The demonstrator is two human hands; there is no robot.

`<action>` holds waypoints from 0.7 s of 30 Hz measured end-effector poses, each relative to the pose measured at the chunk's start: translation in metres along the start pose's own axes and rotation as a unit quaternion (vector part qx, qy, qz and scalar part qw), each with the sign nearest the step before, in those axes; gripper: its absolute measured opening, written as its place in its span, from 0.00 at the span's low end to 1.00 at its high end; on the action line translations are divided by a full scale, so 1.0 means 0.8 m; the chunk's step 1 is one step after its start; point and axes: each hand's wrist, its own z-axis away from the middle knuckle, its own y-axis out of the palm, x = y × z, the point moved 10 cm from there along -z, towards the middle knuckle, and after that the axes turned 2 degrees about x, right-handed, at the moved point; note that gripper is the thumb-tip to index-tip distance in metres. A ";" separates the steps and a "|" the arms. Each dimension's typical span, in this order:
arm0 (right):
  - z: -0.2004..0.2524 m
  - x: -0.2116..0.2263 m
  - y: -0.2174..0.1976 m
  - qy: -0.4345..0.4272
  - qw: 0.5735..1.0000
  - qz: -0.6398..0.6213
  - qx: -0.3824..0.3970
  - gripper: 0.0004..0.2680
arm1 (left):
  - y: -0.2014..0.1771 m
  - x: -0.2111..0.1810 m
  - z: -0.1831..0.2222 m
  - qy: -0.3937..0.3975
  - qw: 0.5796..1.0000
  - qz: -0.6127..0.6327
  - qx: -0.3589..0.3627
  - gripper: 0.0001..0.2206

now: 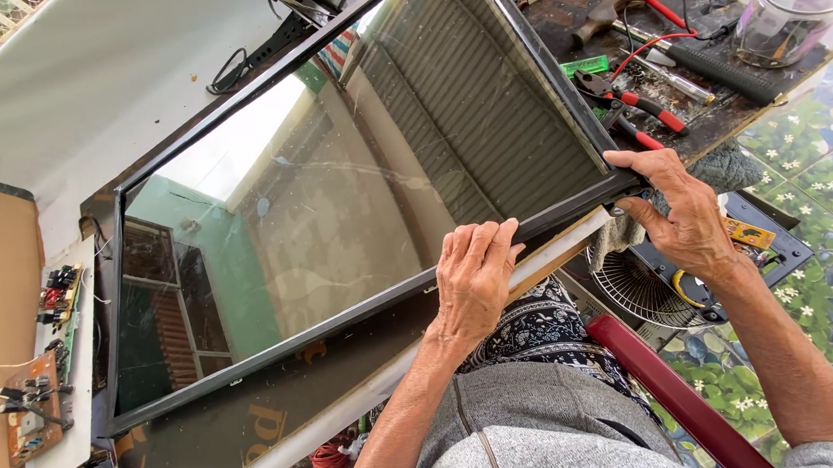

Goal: Repairing a television by carefully aligning and securing the screen bezel.

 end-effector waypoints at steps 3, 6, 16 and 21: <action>0.002 -0.003 0.003 -0.016 1.000 -0.002 0.009 0.18 | -0.005 -0.001 -0.003 -0.005 1.000 0.002 -0.002 0.12; 0.003 0.003 0.001 -0.016 1.000 0.004 0.009 0.18 | -0.007 -0.001 -0.001 -0.009 1.000 0.007 0.004 0.12; 0.006 0.000 -0.007 0.008 0.999 -0.003 0.038 0.21 | -0.016 -0.009 0.004 -0.033 0.999 -0.010 0.024 0.12; 0.017 -0.029 0.011 0.018 0.996 -0.063 0.054 0.21 | 0.002 -0.005 0.021 -0.037 0.997 -0.052 0.045 0.13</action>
